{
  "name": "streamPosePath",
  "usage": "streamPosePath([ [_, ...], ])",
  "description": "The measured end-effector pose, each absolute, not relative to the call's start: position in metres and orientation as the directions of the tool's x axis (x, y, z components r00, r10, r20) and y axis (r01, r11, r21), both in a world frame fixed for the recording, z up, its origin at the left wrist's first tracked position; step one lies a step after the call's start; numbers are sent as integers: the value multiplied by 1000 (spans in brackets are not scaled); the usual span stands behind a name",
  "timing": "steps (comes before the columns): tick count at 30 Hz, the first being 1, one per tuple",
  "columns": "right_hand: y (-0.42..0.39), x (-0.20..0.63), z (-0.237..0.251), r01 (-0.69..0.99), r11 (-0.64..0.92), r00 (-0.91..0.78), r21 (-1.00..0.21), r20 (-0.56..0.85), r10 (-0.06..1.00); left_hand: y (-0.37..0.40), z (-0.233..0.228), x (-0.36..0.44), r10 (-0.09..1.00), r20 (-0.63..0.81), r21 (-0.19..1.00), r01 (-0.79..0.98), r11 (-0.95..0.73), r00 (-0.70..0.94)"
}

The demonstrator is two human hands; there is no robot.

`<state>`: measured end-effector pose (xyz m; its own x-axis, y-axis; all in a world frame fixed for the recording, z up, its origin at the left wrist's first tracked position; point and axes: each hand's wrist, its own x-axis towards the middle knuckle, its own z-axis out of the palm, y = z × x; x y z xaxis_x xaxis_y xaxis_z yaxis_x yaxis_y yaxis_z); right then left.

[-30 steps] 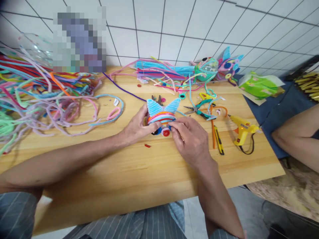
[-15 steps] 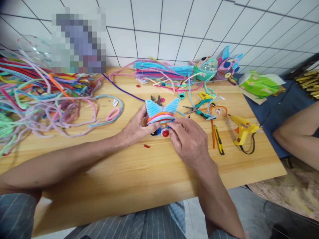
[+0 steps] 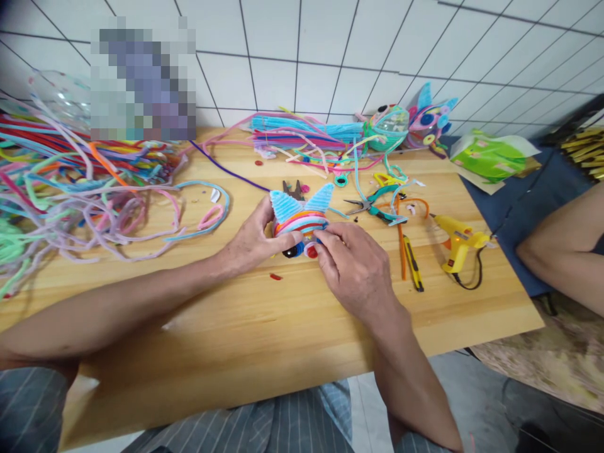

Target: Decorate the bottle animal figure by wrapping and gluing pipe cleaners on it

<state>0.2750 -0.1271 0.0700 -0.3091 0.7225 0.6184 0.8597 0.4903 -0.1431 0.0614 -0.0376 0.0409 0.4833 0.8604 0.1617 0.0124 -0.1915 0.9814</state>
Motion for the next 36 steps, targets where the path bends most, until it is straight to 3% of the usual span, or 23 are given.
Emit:
streamPosePath([
  [16,-128,271,71,874,469,-301,-124,618,726,-34,36,60,835,153,976,52,-211,528],
  [22,-129,270,73,861,475,-287,-182,598,749,-35,35,63,845,115,992,-24,-121,522],
  [30,-129,269,71,848,497,-292,-183,621,727,-36,36,65,855,123,990,3,-144,504],
  [36,-127,270,70,832,494,-255,-253,616,745,-37,35,65,862,101,994,-17,-106,496],
])
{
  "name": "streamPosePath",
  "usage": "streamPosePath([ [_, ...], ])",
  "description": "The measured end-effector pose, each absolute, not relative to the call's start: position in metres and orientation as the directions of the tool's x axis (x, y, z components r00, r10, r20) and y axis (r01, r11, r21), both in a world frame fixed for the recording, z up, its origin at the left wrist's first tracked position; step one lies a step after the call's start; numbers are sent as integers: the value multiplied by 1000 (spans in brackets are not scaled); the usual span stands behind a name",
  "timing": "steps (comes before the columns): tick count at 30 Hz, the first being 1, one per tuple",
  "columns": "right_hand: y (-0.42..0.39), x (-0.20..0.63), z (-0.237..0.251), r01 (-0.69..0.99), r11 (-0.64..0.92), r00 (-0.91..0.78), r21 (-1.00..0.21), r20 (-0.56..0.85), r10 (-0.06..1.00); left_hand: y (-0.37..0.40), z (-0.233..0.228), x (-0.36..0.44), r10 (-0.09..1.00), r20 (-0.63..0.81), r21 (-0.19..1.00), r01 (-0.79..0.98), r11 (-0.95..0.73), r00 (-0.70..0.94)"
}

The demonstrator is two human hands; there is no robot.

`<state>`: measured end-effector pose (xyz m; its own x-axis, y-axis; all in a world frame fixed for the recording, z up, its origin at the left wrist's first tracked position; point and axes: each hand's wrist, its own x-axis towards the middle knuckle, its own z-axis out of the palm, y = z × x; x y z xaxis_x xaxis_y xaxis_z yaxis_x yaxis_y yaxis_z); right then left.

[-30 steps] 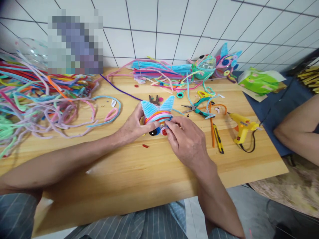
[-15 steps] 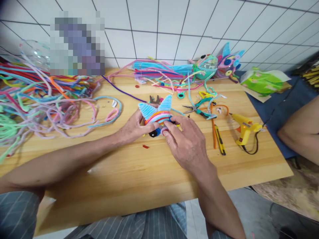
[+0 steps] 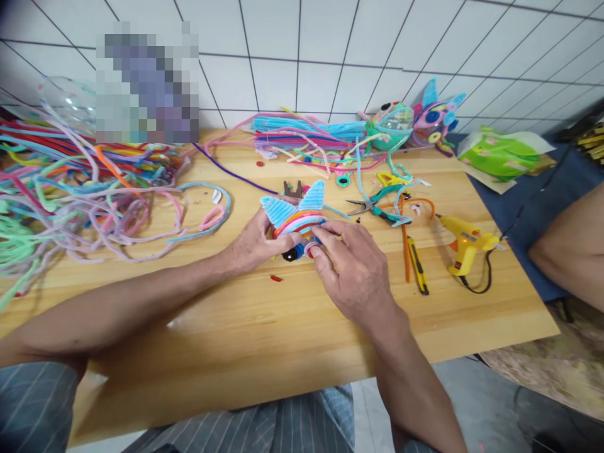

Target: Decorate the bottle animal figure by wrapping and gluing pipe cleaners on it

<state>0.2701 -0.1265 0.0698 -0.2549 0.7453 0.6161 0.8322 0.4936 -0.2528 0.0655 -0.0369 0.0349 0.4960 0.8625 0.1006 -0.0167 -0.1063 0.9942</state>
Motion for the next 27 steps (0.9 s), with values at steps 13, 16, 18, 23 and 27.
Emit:
streamPosePath([
  [13,-126,270,71,821,498,-244,-277,619,747,-36,38,64,844,109,993,-11,-121,525],
  [16,-126,269,69,830,498,-255,-250,624,738,-36,38,62,838,94,994,-10,-105,537],
  [18,-126,269,69,831,497,-250,-251,630,735,-36,39,60,830,81,996,-6,-94,551],
  [23,-126,268,70,831,494,-247,-255,627,739,-37,38,56,819,97,995,-36,-93,566],
  [27,-126,268,71,832,498,-253,-244,631,733,-35,32,59,814,112,993,-37,-110,570],
])
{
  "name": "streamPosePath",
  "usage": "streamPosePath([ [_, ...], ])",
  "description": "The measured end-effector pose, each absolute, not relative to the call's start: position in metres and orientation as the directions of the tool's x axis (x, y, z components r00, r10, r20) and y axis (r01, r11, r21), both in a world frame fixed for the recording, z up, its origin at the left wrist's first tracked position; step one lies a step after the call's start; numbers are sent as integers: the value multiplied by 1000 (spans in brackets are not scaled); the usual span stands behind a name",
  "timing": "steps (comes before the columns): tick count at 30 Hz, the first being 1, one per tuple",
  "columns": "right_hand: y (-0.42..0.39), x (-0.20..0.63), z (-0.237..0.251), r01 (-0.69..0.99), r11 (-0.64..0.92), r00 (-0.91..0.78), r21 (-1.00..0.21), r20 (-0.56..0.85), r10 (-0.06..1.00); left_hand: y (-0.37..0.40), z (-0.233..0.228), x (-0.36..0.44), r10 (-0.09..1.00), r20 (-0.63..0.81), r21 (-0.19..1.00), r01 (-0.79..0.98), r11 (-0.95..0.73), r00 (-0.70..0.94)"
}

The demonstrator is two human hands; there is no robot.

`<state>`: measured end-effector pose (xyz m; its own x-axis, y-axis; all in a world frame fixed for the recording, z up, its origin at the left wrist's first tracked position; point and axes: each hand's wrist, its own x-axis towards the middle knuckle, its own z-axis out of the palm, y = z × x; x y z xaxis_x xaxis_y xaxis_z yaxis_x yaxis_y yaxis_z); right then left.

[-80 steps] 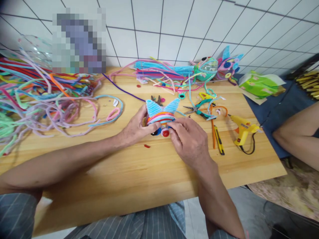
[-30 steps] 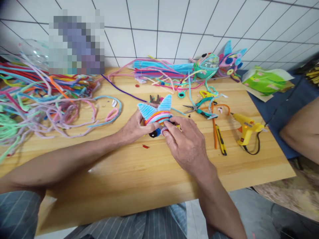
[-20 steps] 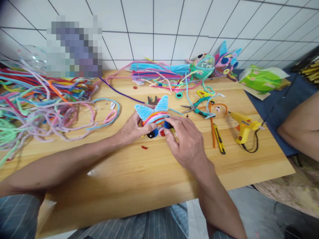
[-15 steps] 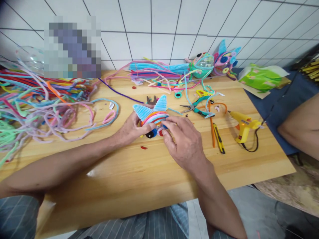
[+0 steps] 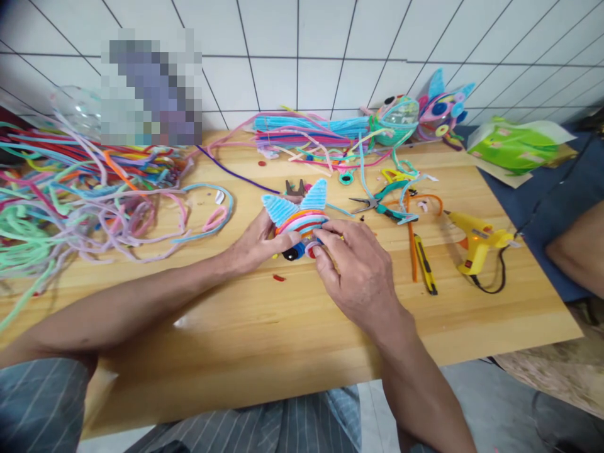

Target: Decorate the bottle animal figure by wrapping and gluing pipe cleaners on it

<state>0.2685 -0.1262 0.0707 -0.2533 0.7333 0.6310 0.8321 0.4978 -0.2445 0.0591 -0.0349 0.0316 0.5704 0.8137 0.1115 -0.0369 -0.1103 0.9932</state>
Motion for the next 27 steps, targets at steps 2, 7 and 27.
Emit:
streamPosePath([
  [2,-126,268,71,832,502,-261,-236,631,730,-34,29,61,819,121,992,-36,-122,560],
  [7,-126,267,71,830,512,-275,-220,637,720,-34,25,62,818,151,985,-11,-174,555],
  [27,-129,266,69,845,495,-286,-202,611,738,-35,30,63,821,150,982,16,-190,550],
])
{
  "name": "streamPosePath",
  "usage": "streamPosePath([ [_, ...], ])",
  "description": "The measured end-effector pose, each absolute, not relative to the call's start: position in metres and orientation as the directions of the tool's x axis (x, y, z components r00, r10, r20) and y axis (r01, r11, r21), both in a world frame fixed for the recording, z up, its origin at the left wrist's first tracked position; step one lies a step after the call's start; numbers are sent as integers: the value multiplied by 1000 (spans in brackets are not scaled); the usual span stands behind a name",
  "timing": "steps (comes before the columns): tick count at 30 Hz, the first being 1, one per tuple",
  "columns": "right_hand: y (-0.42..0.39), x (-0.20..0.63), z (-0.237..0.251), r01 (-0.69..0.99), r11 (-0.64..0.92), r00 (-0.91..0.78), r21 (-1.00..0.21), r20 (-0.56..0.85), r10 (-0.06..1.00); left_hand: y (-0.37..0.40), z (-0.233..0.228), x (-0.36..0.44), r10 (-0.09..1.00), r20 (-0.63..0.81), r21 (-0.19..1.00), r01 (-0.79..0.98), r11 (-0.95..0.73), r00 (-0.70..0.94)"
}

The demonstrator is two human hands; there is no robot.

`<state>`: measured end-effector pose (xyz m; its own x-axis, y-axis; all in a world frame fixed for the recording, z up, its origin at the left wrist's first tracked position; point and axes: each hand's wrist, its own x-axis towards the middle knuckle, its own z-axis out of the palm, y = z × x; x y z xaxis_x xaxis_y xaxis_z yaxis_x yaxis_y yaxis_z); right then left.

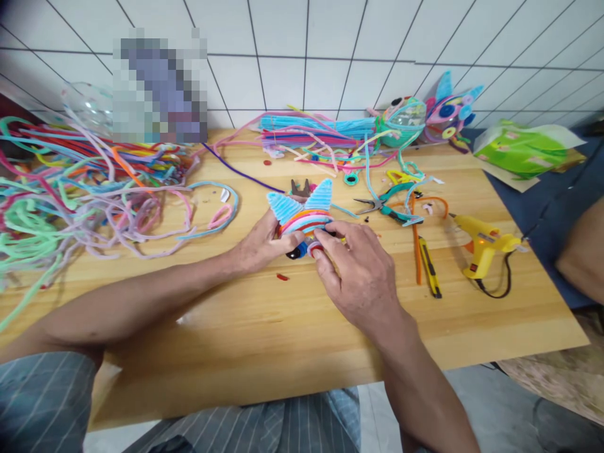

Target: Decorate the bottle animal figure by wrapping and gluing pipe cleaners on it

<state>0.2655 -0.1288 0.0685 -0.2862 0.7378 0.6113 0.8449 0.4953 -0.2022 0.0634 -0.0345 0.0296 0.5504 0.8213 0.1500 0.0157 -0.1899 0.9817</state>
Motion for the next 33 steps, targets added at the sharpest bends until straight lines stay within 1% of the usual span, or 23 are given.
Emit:
streamPosePath([
  [5,-129,264,67,846,498,-283,-188,634,720,-35,29,63,835,128,983,41,-177,535],
  [9,-129,261,65,854,491,-282,-172,640,714,-34,27,64,829,172,979,0,-203,533],
  [14,-128,258,68,849,515,-328,-121,644,692,-35,28,64,831,189,975,0,-222,524],
  [17,-129,258,70,847,525,-352,-86,650,674,-35,26,65,841,174,978,6,-206,513],
  [26,-130,257,72,846,533,-416,-6,619,666,-34,20,67,840,179,979,-5,-206,512],
  [33,-131,257,71,859,512,-413,8,601,684,-35,23,66,842,177,981,-24,-191,510],
])
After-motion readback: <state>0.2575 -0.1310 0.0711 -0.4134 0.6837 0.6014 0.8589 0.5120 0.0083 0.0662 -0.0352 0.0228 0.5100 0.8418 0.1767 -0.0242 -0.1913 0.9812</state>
